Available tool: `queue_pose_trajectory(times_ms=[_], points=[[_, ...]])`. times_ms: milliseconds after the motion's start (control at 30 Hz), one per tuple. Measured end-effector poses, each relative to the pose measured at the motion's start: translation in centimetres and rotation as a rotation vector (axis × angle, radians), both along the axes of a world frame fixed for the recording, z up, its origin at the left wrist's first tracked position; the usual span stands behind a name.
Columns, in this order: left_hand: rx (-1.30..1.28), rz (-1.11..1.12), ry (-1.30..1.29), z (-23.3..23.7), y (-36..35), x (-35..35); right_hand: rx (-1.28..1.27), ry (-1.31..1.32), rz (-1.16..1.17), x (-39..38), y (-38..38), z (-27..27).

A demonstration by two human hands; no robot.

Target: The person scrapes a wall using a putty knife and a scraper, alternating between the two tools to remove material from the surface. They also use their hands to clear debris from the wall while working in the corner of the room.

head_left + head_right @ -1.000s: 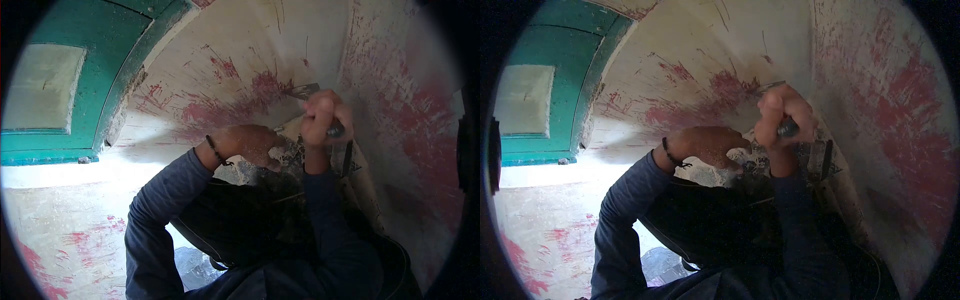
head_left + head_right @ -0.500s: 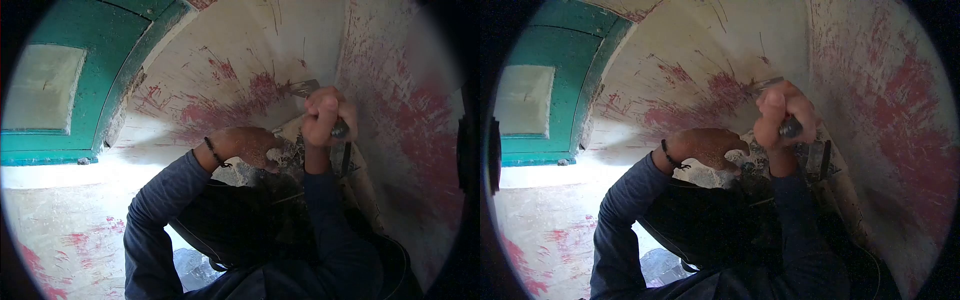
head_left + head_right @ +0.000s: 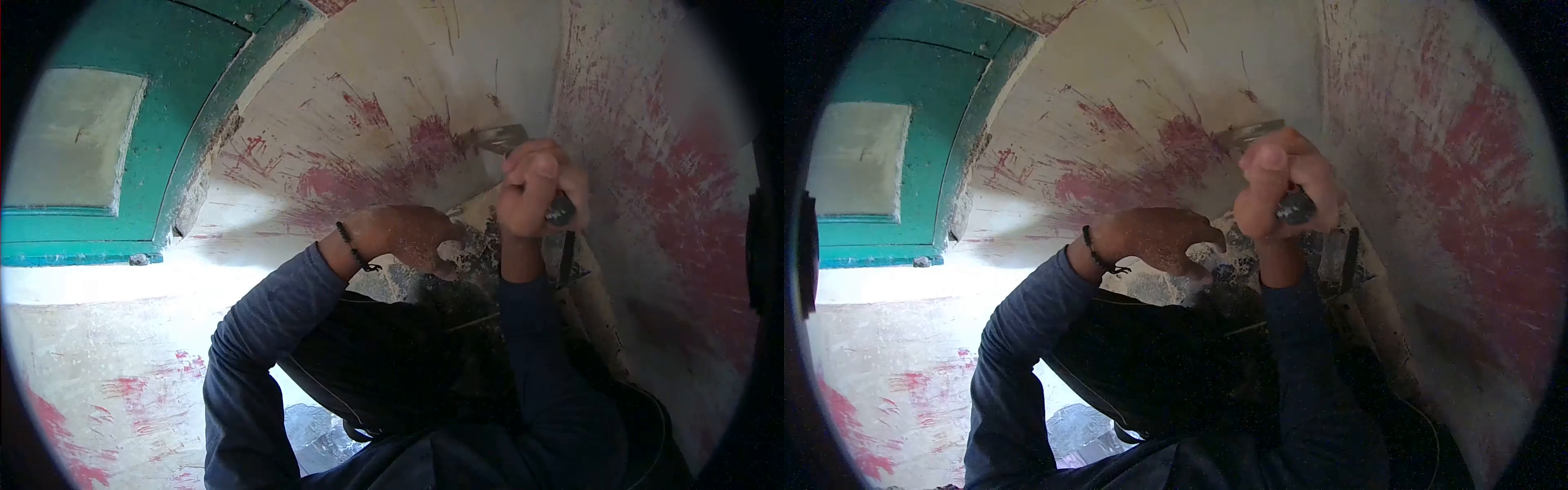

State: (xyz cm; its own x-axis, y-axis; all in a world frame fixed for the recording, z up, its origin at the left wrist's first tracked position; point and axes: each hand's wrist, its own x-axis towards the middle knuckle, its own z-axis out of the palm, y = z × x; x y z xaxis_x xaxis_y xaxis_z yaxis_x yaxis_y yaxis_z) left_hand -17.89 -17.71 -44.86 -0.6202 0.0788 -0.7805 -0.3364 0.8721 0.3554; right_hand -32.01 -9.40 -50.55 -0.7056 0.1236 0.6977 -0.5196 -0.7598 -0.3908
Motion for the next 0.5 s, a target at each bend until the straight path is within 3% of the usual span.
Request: queue_pose_trajectory(times_ms=[400, 500], points=[[-0.014, -0.007, -0.004, 0.2, 0.0, 0.2, -0.051, -0.049, -0.066, 0.2, -0.8, 0.4], [-0.007, -0.001, 0.047, 0.1, 0.1, 0.7, -0.087, -0.067, 0.009, 0.6, -0.4, 0.6]])
